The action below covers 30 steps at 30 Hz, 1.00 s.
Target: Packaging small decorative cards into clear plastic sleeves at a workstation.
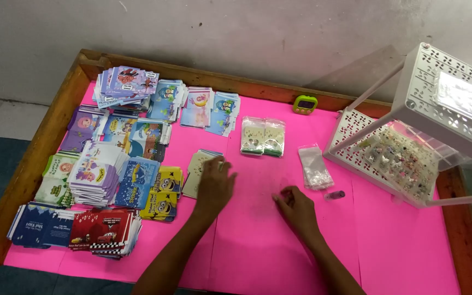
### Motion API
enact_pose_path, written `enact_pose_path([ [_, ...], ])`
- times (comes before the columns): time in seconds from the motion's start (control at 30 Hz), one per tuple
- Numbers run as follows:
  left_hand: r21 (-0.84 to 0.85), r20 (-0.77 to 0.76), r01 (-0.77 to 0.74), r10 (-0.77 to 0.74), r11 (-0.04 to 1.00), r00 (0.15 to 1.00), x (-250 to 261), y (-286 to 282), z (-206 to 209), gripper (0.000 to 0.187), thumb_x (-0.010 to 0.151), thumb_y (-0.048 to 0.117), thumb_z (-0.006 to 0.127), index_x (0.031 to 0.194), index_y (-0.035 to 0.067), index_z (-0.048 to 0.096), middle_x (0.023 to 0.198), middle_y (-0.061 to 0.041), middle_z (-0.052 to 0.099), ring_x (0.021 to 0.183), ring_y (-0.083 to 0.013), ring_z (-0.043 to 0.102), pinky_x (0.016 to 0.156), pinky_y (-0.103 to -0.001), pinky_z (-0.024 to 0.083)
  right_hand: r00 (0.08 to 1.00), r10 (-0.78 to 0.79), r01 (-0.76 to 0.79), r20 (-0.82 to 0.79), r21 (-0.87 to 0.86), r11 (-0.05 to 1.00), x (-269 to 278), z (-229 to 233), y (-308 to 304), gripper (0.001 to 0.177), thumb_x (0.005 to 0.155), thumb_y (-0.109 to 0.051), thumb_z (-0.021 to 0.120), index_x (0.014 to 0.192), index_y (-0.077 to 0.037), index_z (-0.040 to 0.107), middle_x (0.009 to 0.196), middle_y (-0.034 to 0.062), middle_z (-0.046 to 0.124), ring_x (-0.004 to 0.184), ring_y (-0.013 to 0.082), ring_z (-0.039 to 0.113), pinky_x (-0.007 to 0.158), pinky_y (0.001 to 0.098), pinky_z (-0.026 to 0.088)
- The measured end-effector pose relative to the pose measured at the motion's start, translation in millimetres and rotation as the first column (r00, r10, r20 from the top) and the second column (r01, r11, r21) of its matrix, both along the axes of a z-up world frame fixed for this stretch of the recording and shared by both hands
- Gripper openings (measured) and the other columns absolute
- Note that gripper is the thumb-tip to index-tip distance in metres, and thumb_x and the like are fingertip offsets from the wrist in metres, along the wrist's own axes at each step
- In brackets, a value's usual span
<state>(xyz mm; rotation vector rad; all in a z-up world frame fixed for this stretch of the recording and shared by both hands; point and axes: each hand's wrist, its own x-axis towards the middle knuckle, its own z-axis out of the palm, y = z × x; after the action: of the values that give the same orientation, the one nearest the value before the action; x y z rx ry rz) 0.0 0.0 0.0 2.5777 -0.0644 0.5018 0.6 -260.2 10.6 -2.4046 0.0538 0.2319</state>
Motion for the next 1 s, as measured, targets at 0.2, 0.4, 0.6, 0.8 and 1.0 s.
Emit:
enact_pose_path([
  [0.2, 0.164, -0.159, -0.153, 0.179, 0.975, 0.971, -0.2, 16.9, -6.4, 0.044, 0.091, 0.035, 0.076, 0.11, -0.001, 0.062, 0.116, -0.021, 0.056, 0.116, -0.043, 0.061, 0.087, -0.043, 0.062, 0.999, 0.01, -0.012, 0.034, 0.061, 0.998, -14.4, 11.2, -4.0, 0.032, 0.088, -0.036, 0.081, 0.106, -0.009, 0.074, 0.081, 0.0122, 0.074, 0.074, 0.0224, 0.072, 0.065, 0.0362, 0.06],
  [0.4, 0.277, -0.111, -0.18, 0.218, 0.944, 0.97, 7.0, 23.1, -45.1, 0.048, 0.093, 0.04, 0.067, 0.12, 0.0, 0.06, 0.123, -0.02, 0.058, 0.108, -0.0368, 0.053, 0.094, -0.045, 0.047, 0.993, -0.033, 0.046, -0.109, 0.115, 0.992, -14.2, 26.2, -2.5, 0.031, 0.086, -0.037, 0.079, 0.106, -0.014, 0.074, 0.081, -0.0018, 0.067, 0.073, 0.01, 0.058, 0.068, 0.026, 0.05],
  [0.6, 0.129, 0.025, -0.167, 0.166, 0.977, 0.986, 8.3, 23.5, -37.8, 0.013, 0.093, 0.015, 0.064, 0.09, 0.003, 0.064, 0.081, -0.013, 0.066, 0.073, -0.0306, 0.062, 0.07, -0.045, 0.053, 0.992, 0.006, 0.007, -0.129, 0.1, 0.995, -10.7, 25.1, -7.1, 0.032, 0.086, -0.038, 0.078, 0.108, -0.015, 0.073, 0.082, -0.0016, 0.07, 0.074, 0.0101, 0.061, 0.068, 0.0263, 0.051],
  [0.8, 0.28, 0.022, -0.227, 0.23, 0.933, 0.973, 7.9, 21.8, -49.9, 0.012, 0.098, 0.019, 0.064, 0.091, 0.009, 0.064, 0.071, -0.006, 0.064, 0.058, -0.0222, 0.063, 0.047, -0.037, 0.049, 0.993, 0.032, -0.021, -0.113, 0.101, 0.995, -8.9, 20.2, -10.6, 0.031, 0.087, -0.036, 0.078, 0.109, -0.015, 0.073, 0.078, -0.0029, 0.066, 0.069, 0.009, 0.056, 0.065, 0.0261, 0.048],
  [1.0, 0.282, -0.038, -0.192, 0.211, 0.94, 0.977, 5.5, 19.1, -53.5, 0.014, 0.098, 0.023, 0.067, 0.095, 0.009, 0.064, 0.081, -0.008, 0.066, 0.068, -0.0243, 0.064, 0.058, -0.038, 0.052, 0.995, 0.071, -0.066, -0.067, 0.082, 0.994, -7.4, 10.6, -14.2, 0.032, 0.088, -0.038, 0.077, 0.109, -0.016, 0.072, 0.078, -0.0031, 0.067, 0.068, 0.0091, 0.058, 0.064, 0.0263, 0.049],
])
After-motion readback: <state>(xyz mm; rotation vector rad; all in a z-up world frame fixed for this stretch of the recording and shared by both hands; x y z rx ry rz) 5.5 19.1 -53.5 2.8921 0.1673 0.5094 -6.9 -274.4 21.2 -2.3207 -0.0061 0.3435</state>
